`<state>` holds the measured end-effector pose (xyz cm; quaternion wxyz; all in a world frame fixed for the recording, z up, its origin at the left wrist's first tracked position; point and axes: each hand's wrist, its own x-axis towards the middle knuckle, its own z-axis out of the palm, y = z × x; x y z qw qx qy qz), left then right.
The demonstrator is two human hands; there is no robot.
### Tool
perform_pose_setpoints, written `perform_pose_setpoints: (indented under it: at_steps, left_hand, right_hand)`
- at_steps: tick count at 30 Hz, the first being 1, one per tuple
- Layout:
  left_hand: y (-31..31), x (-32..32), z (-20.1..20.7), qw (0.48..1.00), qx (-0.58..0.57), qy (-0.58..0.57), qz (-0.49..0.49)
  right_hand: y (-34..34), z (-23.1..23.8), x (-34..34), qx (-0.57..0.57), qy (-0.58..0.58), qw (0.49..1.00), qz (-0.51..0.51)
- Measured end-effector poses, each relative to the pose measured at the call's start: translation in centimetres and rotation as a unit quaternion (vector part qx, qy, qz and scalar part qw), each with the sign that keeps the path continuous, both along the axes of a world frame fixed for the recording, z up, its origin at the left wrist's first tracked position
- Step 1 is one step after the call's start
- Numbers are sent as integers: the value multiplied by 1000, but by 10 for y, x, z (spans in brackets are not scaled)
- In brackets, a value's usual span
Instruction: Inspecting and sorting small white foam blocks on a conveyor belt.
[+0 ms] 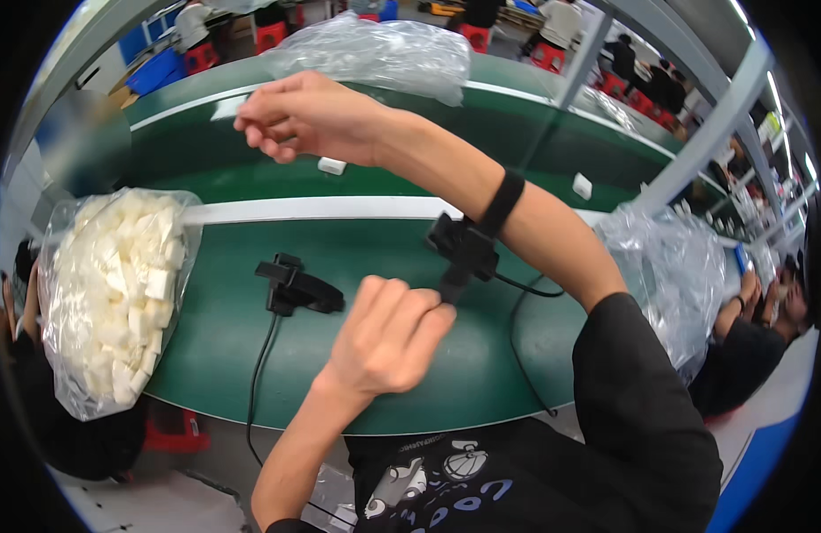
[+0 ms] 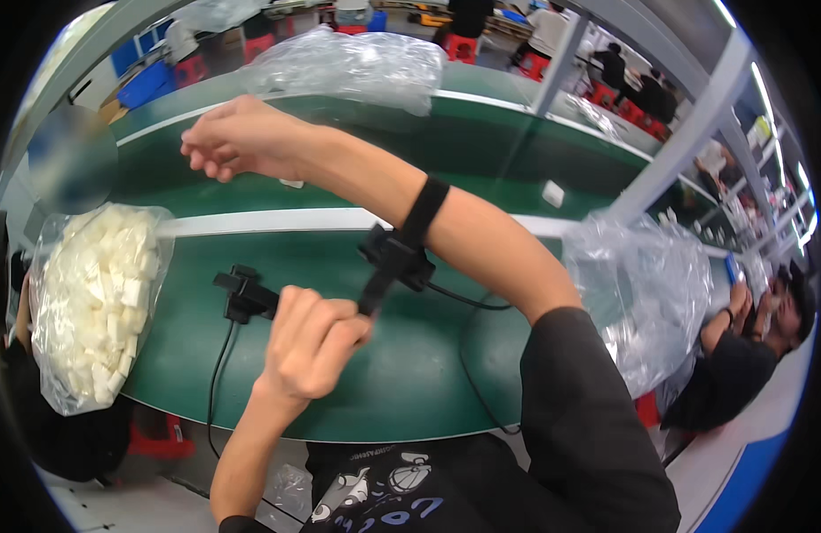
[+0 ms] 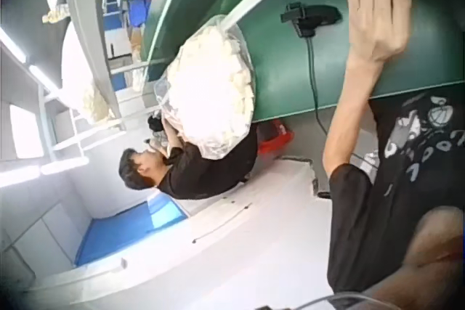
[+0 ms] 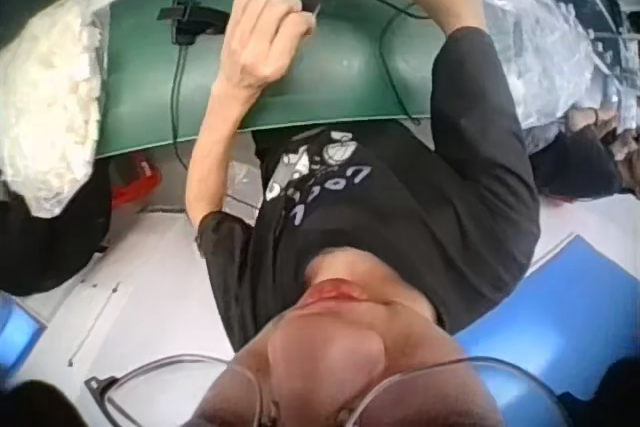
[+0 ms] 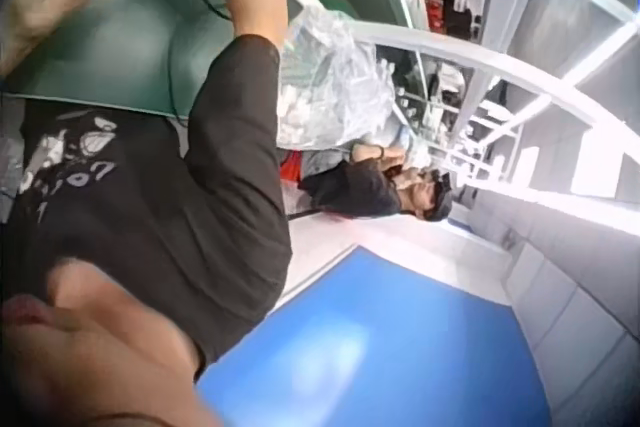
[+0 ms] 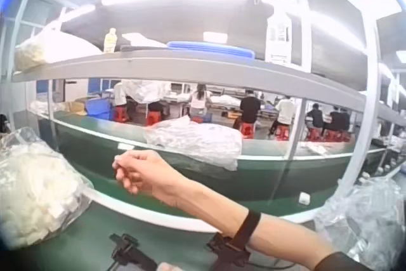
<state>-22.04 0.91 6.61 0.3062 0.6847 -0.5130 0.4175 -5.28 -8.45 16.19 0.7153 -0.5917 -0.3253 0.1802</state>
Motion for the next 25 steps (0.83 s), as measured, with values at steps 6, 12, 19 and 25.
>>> perform_pose_setpoints:
  at_steps: [6, 12, 19, 25]
  left_hand:
    - [-30, 4, 9, 981, -67, 180, -18]
    - [-68, 2, 2, 853, -211, 466, -104]
    - [-42, -7, -8, 872, -178, 450, -73]
    - [-17, 8, -11, 773, -272, 551, -155]
  right_hand:
    - [0, -3, 4, 26, 42, 997, -60]
    - [12, -3, 1, -30, -52, 994, -91]
    - [-9, -33, -8, 126, 43, 978, -164]
    - [-37, -66, -50, -305, -399, 830, -245]
